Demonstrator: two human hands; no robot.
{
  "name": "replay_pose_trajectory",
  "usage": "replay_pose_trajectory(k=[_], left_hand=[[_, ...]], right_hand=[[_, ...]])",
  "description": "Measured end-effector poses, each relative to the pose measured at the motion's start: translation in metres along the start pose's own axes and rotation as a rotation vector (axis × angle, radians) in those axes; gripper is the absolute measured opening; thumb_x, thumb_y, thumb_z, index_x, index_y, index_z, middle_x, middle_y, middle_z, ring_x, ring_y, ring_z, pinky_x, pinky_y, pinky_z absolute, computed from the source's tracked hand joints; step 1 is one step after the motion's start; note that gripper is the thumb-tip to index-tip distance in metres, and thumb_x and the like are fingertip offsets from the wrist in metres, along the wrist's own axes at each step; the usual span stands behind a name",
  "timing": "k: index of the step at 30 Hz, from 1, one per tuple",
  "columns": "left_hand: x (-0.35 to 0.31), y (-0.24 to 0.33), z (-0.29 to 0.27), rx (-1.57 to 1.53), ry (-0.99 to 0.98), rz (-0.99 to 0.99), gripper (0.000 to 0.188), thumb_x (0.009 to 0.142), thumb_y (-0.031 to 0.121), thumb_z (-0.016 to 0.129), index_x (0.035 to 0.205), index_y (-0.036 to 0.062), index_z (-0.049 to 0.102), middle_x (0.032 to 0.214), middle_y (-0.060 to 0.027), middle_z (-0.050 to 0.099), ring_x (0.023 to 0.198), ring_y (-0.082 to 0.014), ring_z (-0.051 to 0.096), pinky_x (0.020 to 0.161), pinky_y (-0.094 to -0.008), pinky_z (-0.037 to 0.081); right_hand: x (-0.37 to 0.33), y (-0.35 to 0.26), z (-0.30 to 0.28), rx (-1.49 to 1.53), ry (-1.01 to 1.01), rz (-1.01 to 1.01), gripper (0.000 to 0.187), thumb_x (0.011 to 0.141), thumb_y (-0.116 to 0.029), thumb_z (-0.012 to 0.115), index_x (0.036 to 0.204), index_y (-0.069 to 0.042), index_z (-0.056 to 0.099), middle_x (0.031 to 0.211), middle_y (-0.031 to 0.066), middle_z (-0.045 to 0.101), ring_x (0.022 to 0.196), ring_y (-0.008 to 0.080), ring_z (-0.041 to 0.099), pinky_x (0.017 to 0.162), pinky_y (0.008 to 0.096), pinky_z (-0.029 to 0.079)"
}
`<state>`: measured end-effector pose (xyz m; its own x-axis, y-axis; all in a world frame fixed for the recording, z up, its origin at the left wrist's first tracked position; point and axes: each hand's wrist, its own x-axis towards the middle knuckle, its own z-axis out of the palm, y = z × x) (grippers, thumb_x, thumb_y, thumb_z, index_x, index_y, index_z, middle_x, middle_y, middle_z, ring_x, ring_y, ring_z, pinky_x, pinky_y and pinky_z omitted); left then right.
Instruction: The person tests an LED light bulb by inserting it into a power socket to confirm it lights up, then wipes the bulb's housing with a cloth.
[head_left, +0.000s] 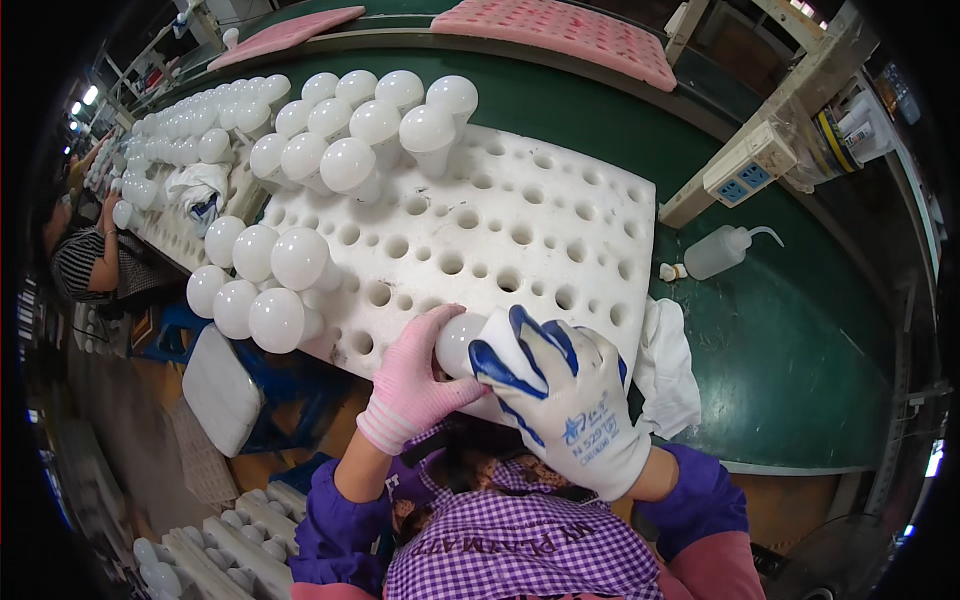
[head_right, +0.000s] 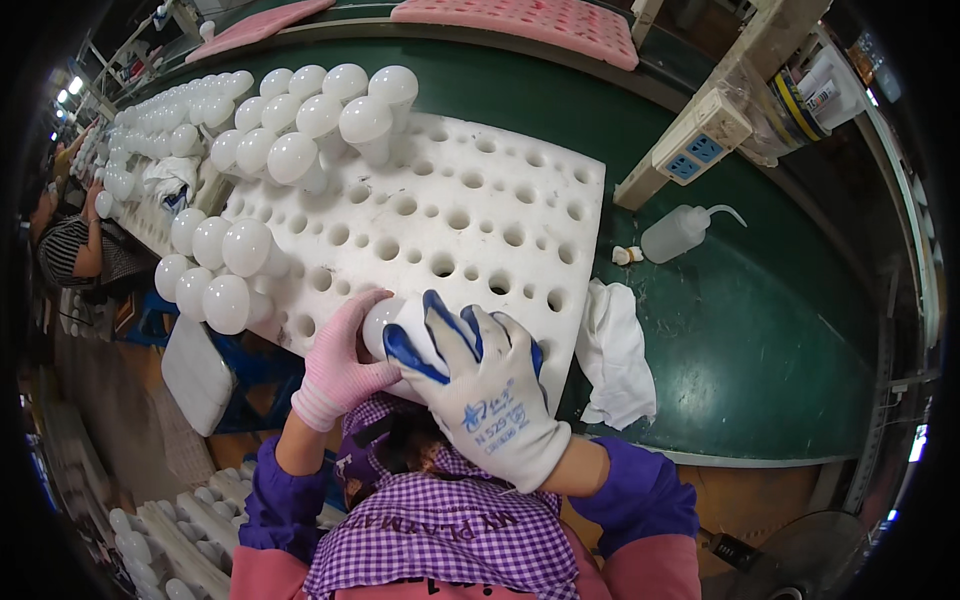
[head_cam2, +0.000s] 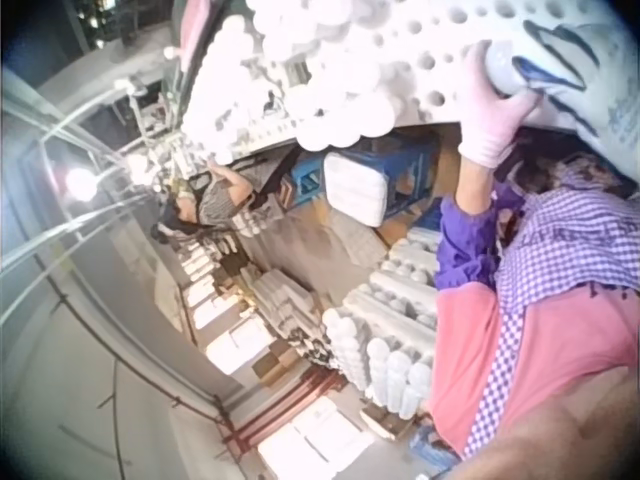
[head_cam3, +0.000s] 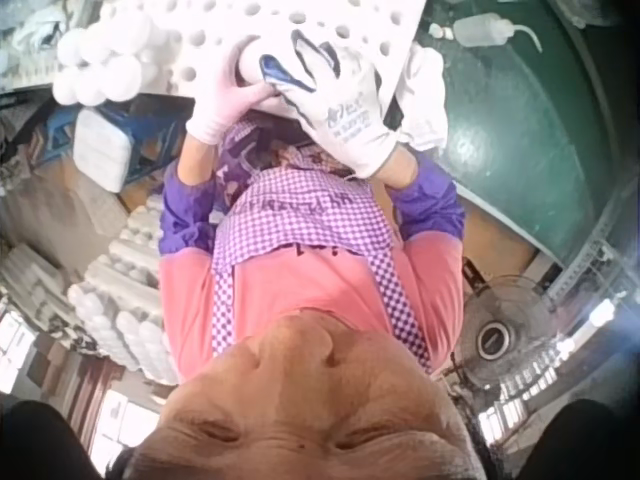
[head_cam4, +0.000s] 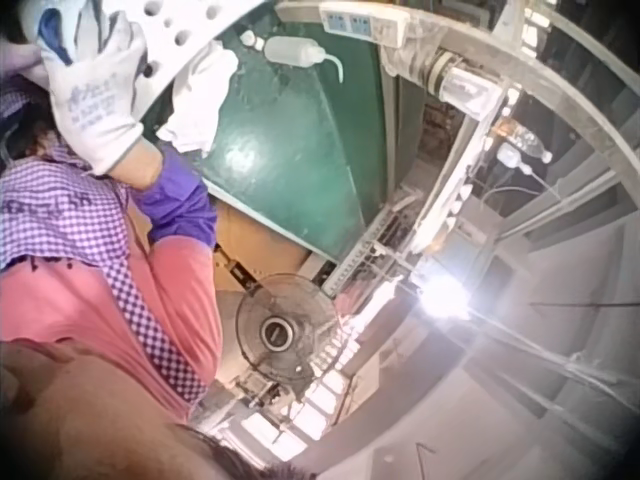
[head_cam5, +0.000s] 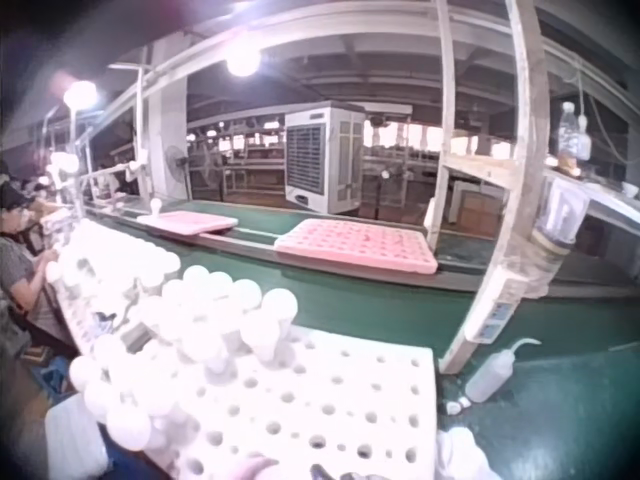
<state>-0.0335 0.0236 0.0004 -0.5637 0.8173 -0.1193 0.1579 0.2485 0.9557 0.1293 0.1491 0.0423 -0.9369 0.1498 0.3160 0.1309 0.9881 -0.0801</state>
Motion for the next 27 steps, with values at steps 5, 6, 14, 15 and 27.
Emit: replay_pose_trajectory(k=[5, 6, 14, 15, 27], left_hand=[[0.002, 0.009, -0.002, 0.063, -0.04, -0.057, 0.08, 0.061, 0.02, 0.088, 0.13, -0.0015, 0.052, 0.117, -0.0118, 0.059, 0.104, -0.018, 0.06, 0.089, -0.0311, 0.052], [0.003, 0.012, -0.002, 0.122, -0.039, -0.06, 0.08, 0.061, 0.019, 0.088, 0.13, -0.0014, 0.052, 0.117, -0.0115, 0.059, 0.104, -0.018, 0.06, 0.089, -0.0308, 0.052], [0.004, 0.007, 0.001, 0.009, -0.016, -0.048, 0.079, 0.061, 0.021, 0.087, 0.129, -0.0012, 0.052, 0.114, -0.0128, 0.061, 0.102, -0.0192, 0.061, 0.088, -0.0315, 0.052], [0.004, 0.008, 0.001, 0.014, -0.012, -0.046, 0.079, 0.061, 0.021, 0.087, 0.129, -0.0012, 0.052, 0.114, -0.0131, 0.061, 0.102, -0.0199, 0.061, 0.09, -0.0323, 0.051], [0.004, 0.002, -0.001, 0.147, -0.022, 0.023, 0.077, 0.064, 0.025, 0.086, 0.128, -0.0017, 0.053, 0.116, -0.0159, 0.06, 0.097, -0.0208, 0.065, 0.082, -0.0309, 0.055]], right_hand=[[0.02, 0.041, 0.016, 0.489, -0.156, 0.149, 0.055, 0.082, -0.032, 0.067, 0.136, -0.023, 0.055, 0.13, 0.0182, 0.054, 0.107, 0.0353, 0.058, 0.091, 0.0464, 0.047], [0.02, 0.041, 0.016, 0.415, -0.136, 0.122, 0.054, 0.083, -0.032, 0.066, 0.135, -0.024, 0.056, 0.13, 0.0185, 0.054, 0.107, 0.0358, 0.058, 0.091, 0.0461, 0.047], [0.003, 0.011, 0.004, -0.072, 0.035, -0.066, 0.045, 0.084, -0.032, 0.065, 0.129, -0.027, 0.061, 0.132, 0.0142, 0.055, 0.107, 0.0318, 0.057, 0.096, 0.046, 0.04], [0.009, 0.018, 0.007, 0.049, -0.016, 0.02, 0.041, 0.085, -0.034, 0.064, 0.126, -0.026, 0.063, 0.132, 0.0134, 0.056, 0.108, 0.032, 0.057, 0.096, 0.0456, 0.039], [0.021, 0.03, 0.016, 0.267, 0.028, 0.128, 0.033, 0.084, -0.035, 0.063, 0.116, -0.024, 0.066, 0.13, 0.0081, 0.058, 0.106, 0.0315, 0.057, 0.091, 0.0466, 0.038]])
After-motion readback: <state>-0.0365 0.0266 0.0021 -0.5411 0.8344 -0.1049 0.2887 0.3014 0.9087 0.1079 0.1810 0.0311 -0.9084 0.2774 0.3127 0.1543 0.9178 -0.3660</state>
